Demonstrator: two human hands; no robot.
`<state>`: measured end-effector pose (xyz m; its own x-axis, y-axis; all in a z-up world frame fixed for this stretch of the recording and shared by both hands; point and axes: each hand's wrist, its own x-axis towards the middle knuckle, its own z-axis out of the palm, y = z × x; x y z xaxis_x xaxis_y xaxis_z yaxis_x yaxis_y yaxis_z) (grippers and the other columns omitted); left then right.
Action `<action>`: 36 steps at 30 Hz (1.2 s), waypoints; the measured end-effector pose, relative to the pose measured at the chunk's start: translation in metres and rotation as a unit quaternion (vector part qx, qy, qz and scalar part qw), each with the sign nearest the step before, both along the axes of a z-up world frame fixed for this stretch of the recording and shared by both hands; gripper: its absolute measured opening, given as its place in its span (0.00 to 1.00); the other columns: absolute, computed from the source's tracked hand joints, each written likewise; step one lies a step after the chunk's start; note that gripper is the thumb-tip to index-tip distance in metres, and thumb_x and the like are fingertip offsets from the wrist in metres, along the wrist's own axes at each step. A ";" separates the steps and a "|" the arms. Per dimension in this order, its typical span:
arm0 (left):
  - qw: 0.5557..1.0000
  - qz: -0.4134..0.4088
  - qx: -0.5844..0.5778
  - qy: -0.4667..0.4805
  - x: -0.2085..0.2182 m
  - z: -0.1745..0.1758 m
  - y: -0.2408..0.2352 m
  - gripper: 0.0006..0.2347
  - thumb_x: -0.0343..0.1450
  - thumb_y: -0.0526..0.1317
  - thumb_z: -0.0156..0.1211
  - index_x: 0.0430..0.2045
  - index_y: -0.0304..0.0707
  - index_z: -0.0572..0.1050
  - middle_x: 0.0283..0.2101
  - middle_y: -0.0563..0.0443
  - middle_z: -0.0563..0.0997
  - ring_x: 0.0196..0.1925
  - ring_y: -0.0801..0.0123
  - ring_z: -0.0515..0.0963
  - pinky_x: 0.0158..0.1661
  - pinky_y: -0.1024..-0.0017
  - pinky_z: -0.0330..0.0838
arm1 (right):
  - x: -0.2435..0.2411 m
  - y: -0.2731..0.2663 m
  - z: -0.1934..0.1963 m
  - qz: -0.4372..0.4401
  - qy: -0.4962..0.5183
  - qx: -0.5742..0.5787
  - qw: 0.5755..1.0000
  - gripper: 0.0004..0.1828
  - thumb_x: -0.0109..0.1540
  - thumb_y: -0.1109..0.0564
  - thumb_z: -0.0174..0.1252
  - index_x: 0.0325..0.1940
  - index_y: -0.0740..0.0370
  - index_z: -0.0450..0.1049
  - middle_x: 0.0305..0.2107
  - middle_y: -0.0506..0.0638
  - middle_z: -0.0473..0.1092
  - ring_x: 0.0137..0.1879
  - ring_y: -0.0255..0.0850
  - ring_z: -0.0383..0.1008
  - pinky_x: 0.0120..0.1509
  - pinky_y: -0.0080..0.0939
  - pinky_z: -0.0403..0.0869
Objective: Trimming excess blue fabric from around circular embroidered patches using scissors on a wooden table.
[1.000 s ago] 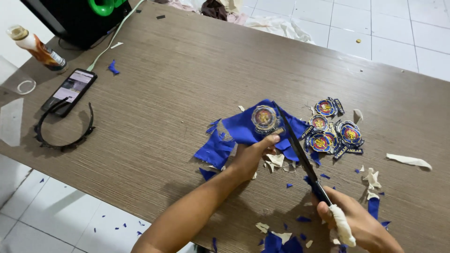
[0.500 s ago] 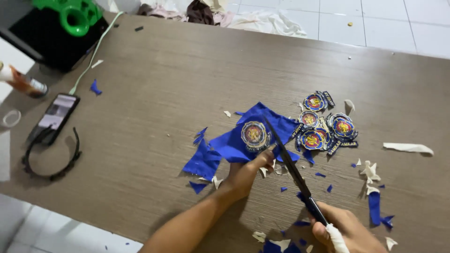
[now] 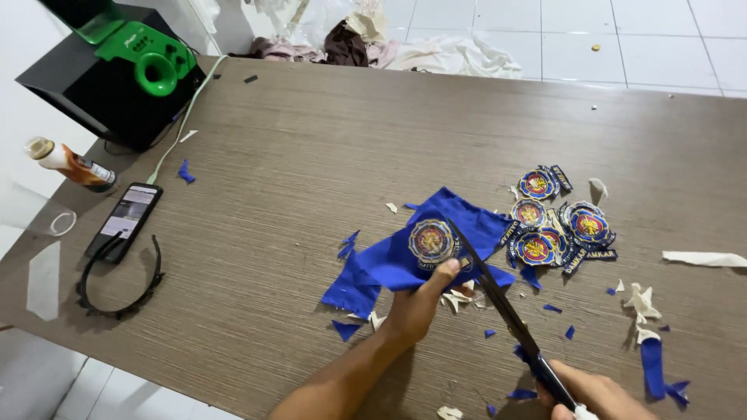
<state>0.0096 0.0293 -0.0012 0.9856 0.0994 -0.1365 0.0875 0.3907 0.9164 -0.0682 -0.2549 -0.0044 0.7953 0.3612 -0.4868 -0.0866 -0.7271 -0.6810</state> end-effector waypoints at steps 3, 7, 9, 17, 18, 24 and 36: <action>0.999 0.029 0.023 -0.017 -0.003 0.009 -0.002 0.09 0.68 0.38 0.68 0.40 0.39 0.83 0.47 0.54 0.85 0.51 0.72 0.81 0.57 0.69 0.78 | 0.005 -0.002 -0.007 0.001 0.041 -0.071 0.997 0.26 0.49 0.22 0.52 0.35 0.37 0.79 0.27 0.31 0.76 0.36 0.26 0.72 0.45 0.25 0.74; 1.000 0.017 -0.011 0.010 -0.003 0.026 0.001 0.10 0.66 0.38 0.71 0.37 0.33 0.82 0.39 0.46 0.86 0.41 0.63 0.86 0.39 0.65 0.88 | 0.006 0.000 -0.014 -0.019 0.049 -0.107 0.993 0.24 0.47 0.22 0.54 0.32 0.35 0.79 0.26 0.30 0.79 0.35 0.26 0.74 0.46 0.27 0.77; 0.998 0.009 -0.012 0.060 -0.003 0.026 0.002 0.13 0.65 0.39 0.71 0.40 0.34 0.83 0.42 0.46 0.87 0.46 0.64 0.86 0.46 0.66 0.87 | 0.005 0.003 -0.012 -0.030 0.037 -0.113 0.992 0.24 0.47 0.22 0.54 0.30 0.35 0.79 0.24 0.30 0.78 0.34 0.26 0.74 0.45 0.28 0.76; 0.999 -0.034 0.027 0.002 -0.001 0.018 0.004 0.14 0.69 0.43 0.65 0.47 0.38 0.81 0.50 0.50 0.85 0.56 0.66 0.82 0.60 0.66 0.78 | -0.005 -0.004 -0.033 -0.054 -0.013 -0.032 0.998 0.31 0.48 0.24 0.48 0.39 0.37 0.86 0.25 0.28 0.79 0.34 0.24 0.75 0.41 0.29 0.76; 0.999 -0.034 0.026 0.002 -0.001 0.018 0.005 0.14 0.69 0.43 0.65 0.47 0.38 0.81 0.50 0.50 0.85 0.56 0.66 0.82 0.60 0.66 0.78 | -0.005 -0.002 -0.030 -0.054 -0.014 -0.033 0.998 0.31 0.48 0.24 0.48 0.39 0.37 0.86 0.25 0.28 0.79 0.34 0.24 0.75 0.41 0.29 0.76; 0.997 -0.069 -0.016 -0.035 0.000 0.013 0.006 0.10 0.72 0.40 0.62 0.44 0.35 0.79 0.44 0.50 0.84 0.46 0.66 0.83 0.46 0.66 0.86 | -0.006 0.006 -0.022 -0.079 0.030 0.004 0.996 0.29 0.50 0.28 0.54 0.38 0.43 0.88 0.26 0.33 0.76 0.34 0.27 0.73 0.42 0.29 0.72; 0.998 -0.052 -0.036 0.018 0.003 0.018 0.007 0.05 0.72 0.37 0.64 0.34 0.34 0.79 0.35 0.50 0.82 0.37 0.66 0.82 0.33 0.68 0.85 | -0.008 0.016 -0.027 -0.111 -0.008 -0.130 0.985 0.15 0.50 0.34 0.57 0.29 0.38 0.83 0.22 0.33 0.75 0.34 0.25 0.70 0.41 0.29 0.71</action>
<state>0.0130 0.0359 0.0171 0.9844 -0.0144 -0.1755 0.1637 0.4427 0.8816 -0.0758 -0.2389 -0.0309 0.8488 0.0416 -0.5271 -0.2543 -0.8419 -0.4760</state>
